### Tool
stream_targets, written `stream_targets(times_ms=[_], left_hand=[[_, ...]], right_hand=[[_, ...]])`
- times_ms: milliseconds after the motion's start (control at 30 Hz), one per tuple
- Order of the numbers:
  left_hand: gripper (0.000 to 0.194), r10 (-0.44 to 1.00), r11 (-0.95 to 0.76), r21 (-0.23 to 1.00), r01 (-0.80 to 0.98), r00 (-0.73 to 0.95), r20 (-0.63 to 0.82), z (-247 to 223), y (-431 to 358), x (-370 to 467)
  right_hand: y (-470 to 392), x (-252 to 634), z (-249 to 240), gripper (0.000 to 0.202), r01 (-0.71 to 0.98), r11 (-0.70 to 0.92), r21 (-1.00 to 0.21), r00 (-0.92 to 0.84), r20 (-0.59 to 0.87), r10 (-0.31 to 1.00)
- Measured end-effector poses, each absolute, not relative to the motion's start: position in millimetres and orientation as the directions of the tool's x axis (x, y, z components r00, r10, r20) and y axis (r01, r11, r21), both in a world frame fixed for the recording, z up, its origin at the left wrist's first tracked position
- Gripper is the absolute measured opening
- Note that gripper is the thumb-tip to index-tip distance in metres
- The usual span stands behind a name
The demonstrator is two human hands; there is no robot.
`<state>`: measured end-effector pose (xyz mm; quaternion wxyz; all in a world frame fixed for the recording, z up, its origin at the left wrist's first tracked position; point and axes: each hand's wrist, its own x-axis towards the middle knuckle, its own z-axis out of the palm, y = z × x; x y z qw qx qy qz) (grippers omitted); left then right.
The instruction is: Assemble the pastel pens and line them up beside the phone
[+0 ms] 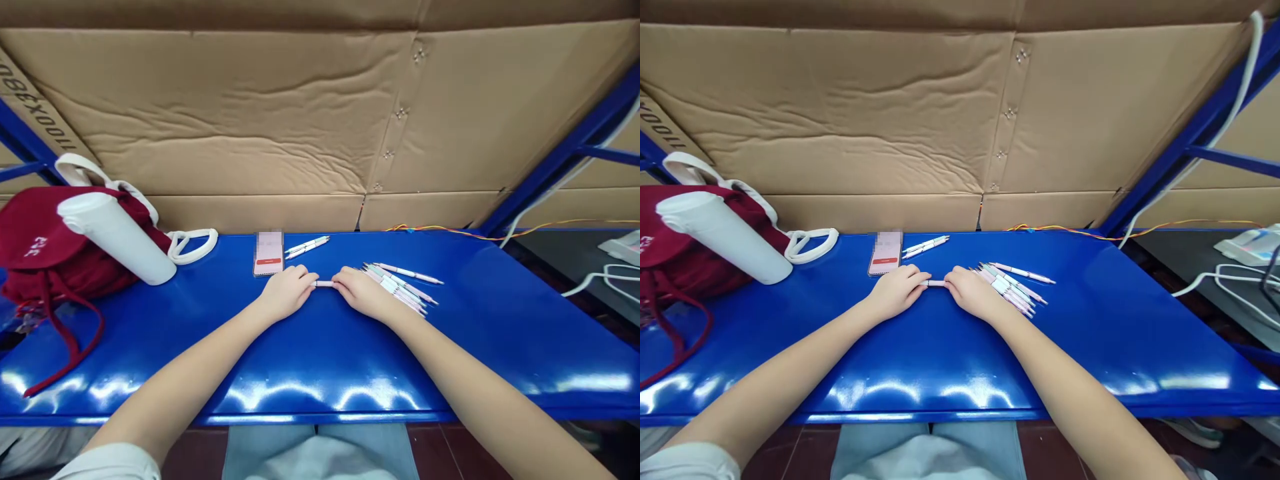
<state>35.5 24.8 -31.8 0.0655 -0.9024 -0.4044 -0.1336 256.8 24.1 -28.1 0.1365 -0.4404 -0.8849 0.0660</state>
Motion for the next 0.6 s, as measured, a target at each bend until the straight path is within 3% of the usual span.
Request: stream_targets(times_ms=[167,333,600], left_hand=[[0.033,0.713,-0.665,0.004,0.746,0.634,0.299,-32.6,26.7,34.2],[0.033,0.733,-0.663,0.093,0.743,0.619,0.283,-33.6,27.2,30.5],[0.034,0.728,-0.675,0.072,0.734,0.646,0.23,-25.9,24.1,23.9]], right_hand=[[23.8,251.5,-33.9,0.022,0.755,0.593,-0.28,-0.556,0.206,0.805],[21.4,245.2,-32.6,0.021,0.783,0.598,-0.17,-0.571,0.182,0.8],[18.2,239.8,-31.1,0.019,0.756,0.645,-0.111,-0.62,0.193,0.761]])
